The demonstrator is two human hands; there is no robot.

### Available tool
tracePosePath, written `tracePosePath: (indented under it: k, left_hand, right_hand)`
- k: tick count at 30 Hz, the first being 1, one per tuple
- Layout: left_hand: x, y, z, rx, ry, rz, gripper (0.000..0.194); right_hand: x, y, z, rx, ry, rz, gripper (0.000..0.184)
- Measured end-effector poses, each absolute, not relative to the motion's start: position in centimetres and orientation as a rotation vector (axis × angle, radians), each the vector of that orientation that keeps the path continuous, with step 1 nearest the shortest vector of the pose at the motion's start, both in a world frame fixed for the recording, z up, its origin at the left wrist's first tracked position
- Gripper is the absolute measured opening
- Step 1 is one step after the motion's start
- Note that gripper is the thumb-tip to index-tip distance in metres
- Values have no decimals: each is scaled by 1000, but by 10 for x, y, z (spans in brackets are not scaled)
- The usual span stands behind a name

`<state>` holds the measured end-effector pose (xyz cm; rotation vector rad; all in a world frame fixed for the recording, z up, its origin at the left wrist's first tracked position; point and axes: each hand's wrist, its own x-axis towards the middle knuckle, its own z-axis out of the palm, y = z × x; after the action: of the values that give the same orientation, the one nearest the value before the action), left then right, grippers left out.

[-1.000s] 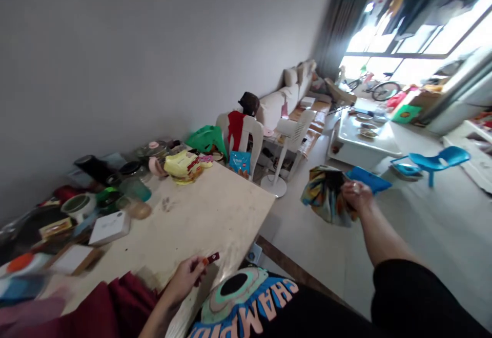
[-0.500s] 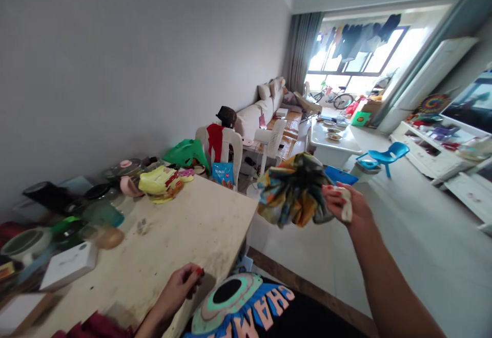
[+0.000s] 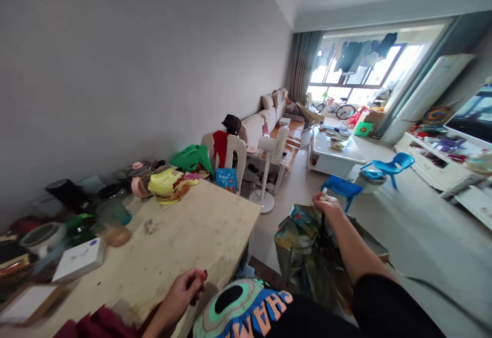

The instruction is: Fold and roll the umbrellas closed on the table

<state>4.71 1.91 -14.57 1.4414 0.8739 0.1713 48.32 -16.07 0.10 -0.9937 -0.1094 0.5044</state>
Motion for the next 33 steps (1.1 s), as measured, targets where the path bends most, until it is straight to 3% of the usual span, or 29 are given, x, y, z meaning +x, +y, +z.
tracePosePath:
  k: [4, 9, 12, 18, 24, 33]
  left_hand:
    - [45, 18, -144, 1426, 898, 136, 60]
    - [68, 15, -117, 1499, 822, 82, 54]
    - [90, 8, -89, 1516, 724, 48, 51]
    - [133, 5, -26, 1480, 455, 124, 43]
    - [176, 22, 10, 1036, 278, 241, 38]
    - [230, 102, 82, 288, 316, 560, 37]
  right_hand:
    - [465, -176, 24, -872, 125, 641, 38]
    - [415, -212, 89, -482, 111, 737, 16]
    - [380, -213, 107, -252, -20, 906, 19]
    - [327, -176, 96, -450, -258, 1145, 18]
    - [289, -164, 90, -326, -401, 1359, 12]
    - [244, -130, 69, -93, -581, 1677, 31]
